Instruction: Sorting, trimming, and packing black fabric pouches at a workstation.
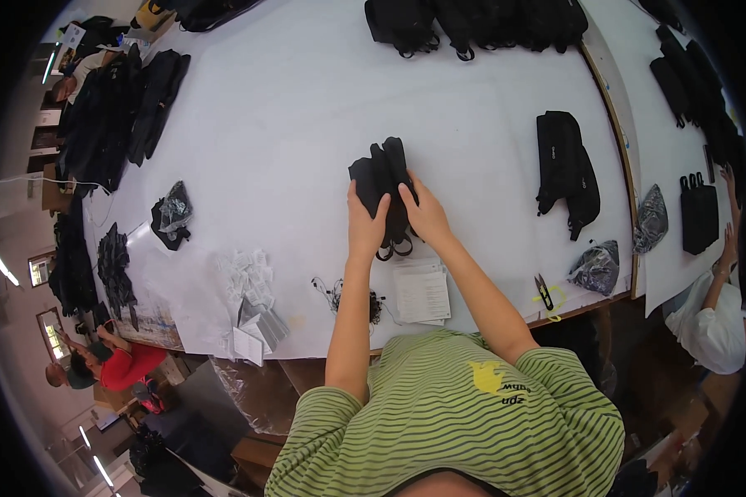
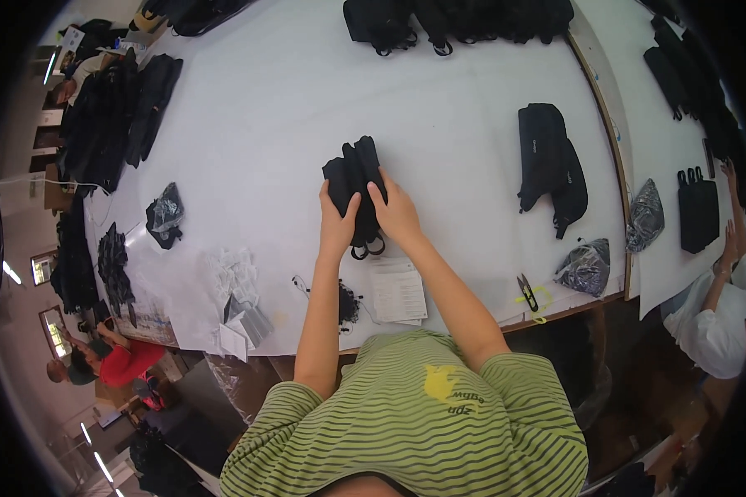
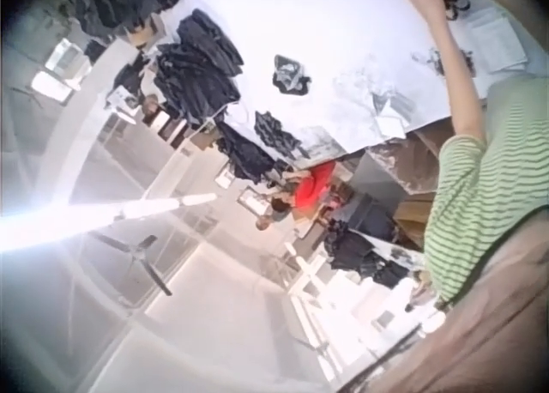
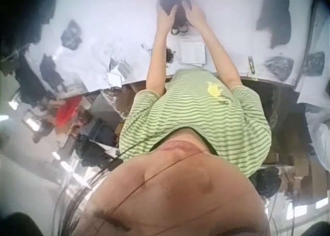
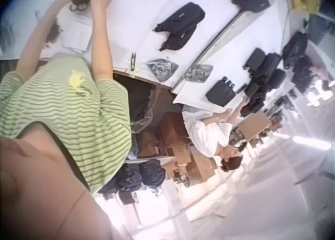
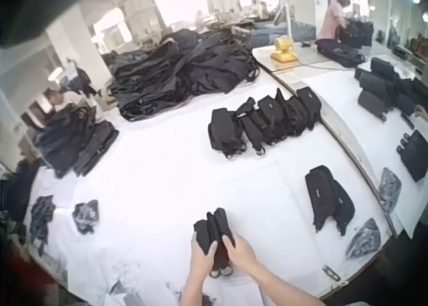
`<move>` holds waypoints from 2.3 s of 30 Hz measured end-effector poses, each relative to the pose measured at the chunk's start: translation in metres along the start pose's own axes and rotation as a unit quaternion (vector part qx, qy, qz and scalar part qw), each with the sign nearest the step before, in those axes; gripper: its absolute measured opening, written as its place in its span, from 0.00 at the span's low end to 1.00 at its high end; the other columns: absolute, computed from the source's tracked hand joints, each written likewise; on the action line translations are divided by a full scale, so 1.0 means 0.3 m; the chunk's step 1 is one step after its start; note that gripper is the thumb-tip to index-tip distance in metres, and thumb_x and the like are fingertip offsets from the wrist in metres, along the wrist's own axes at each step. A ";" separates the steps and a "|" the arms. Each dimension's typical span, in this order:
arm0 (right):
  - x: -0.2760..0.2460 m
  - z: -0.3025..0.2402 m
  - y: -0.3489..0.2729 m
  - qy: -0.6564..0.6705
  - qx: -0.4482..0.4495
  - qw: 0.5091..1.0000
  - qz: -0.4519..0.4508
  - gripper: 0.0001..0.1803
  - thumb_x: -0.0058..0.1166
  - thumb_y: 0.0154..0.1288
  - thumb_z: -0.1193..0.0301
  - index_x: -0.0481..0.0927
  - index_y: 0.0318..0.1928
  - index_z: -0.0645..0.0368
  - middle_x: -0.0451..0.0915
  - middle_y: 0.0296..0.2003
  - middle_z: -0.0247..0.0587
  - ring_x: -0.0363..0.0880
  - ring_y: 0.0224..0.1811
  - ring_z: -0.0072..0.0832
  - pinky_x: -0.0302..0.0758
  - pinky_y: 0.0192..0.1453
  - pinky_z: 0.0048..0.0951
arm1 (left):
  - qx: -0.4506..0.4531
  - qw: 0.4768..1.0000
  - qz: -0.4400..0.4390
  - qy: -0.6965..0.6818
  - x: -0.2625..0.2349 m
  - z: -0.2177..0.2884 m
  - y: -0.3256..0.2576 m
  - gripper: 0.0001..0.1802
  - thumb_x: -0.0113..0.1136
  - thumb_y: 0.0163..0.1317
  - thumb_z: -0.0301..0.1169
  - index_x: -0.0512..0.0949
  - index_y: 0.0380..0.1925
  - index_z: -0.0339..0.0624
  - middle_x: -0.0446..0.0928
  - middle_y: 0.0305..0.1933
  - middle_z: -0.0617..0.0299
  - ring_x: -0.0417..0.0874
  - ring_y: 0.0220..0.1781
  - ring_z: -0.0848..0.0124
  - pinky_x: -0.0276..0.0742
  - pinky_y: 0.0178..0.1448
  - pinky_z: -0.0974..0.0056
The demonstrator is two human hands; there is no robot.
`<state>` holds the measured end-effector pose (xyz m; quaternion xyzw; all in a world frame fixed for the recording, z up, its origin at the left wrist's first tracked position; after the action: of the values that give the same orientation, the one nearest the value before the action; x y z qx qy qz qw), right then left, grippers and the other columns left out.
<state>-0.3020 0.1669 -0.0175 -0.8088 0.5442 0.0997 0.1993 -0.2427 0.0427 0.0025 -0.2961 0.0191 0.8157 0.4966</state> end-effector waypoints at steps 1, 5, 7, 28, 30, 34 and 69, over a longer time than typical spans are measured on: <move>0.002 0.024 -0.003 0.042 0.013 0.999 0.006 0.34 0.42 0.70 0.48 0.63 0.67 0.58 0.74 0.57 0.53 0.72 0.60 0.48 0.67 0.63 0.38 | 0.026 1.000 0.015 0.004 -0.002 -0.007 0.005 0.45 0.59 0.62 0.44 0.47 0.68 0.31 0.53 0.70 0.38 0.60 0.70 0.49 0.59 0.70 0.56; 0.007 0.075 0.007 0.158 0.017 0.987 0.008 0.33 0.39 0.72 0.49 0.61 0.69 0.55 0.71 0.61 0.51 0.71 0.62 0.43 0.65 0.65 0.35 | 0.053 0.998 0.026 -0.005 0.018 -0.023 0.022 0.43 0.58 0.63 0.42 0.48 0.68 0.31 0.53 0.70 0.39 0.58 0.71 0.51 0.57 0.71 0.58; 0.001 0.081 -0.002 0.125 0.084 0.988 -0.034 0.33 0.40 0.71 0.49 0.60 0.69 0.53 0.69 0.63 0.48 0.70 0.63 0.41 0.65 0.64 0.33 | 0.056 0.998 0.030 -0.021 0.019 -0.031 0.030 0.43 0.59 0.63 0.41 0.48 0.68 0.31 0.53 0.70 0.40 0.58 0.71 0.51 0.57 0.71 0.57; 0.005 0.090 -0.032 0.022 0.012 0.997 -0.072 0.34 0.52 0.65 0.51 0.65 0.64 0.59 0.74 0.53 0.56 0.74 0.56 0.46 0.70 0.58 0.39 | 0.071 0.993 0.018 0.096 -0.003 0.094 0.203 0.54 0.74 0.37 0.57 0.61 0.67 0.62 0.40 0.75 0.44 0.62 0.64 0.36 0.74 0.57 0.44; 0.000 0.086 -0.043 0.049 0.028 0.995 -0.080 0.34 0.54 0.64 0.52 0.65 0.64 0.59 0.74 0.52 0.55 0.75 0.55 0.45 0.71 0.57 0.38 | 0.080 0.984 -0.027 0.156 0.004 0.096 0.227 0.49 0.74 0.38 0.56 0.65 0.64 0.66 0.39 0.76 0.51 0.59 0.66 0.37 0.74 0.58 0.44; -0.006 0.087 -0.043 0.047 0.046 0.995 -0.076 0.33 0.57 0.62 0.54 0.67 0.63 0.58 0.77 0.49 0.53 0.77 0.51 0.44 0.72 0.55 0.38 | 0.093 0.982 -0.051 0.153 0.027 0.075 0.262 0.42 0.73 0.40 0.54 0.70 0.60 0.70 0.43 0.76 0.55 0.56 0.68 0.37 0.70 0.62 0.41; -0.011 0.130 -0.015 0.185 0.050 0.979 -0.076 0.38 0.58 0.63 0.57 0.61 0.67 0.62 0.73 0.54 0.50 0.78 0.48 0.33 0.75 0.51 0.31 | -0.121 0.978 -0.027 -0.167 -0.119 -0.091 0.117 0.40 0.67 0.56 0.46 0.62 0.63 0.35 0.65 0.63 0.42 0.70 0.63 0.55 0.69 0.61 0.57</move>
<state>-0.2971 0.1881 -0.0504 -0.8414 0.5128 -0.0940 0.1423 -0.2469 -0.0125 -0.0112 -0.2135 -0.1711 0.8362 0.4753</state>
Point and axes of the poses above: each hand's wrist, its own y-axis towards the middle knuckle, its own x-axis out of the palm, z = x × y, the point moved 2 cm from there along y, towards the middle knuckle
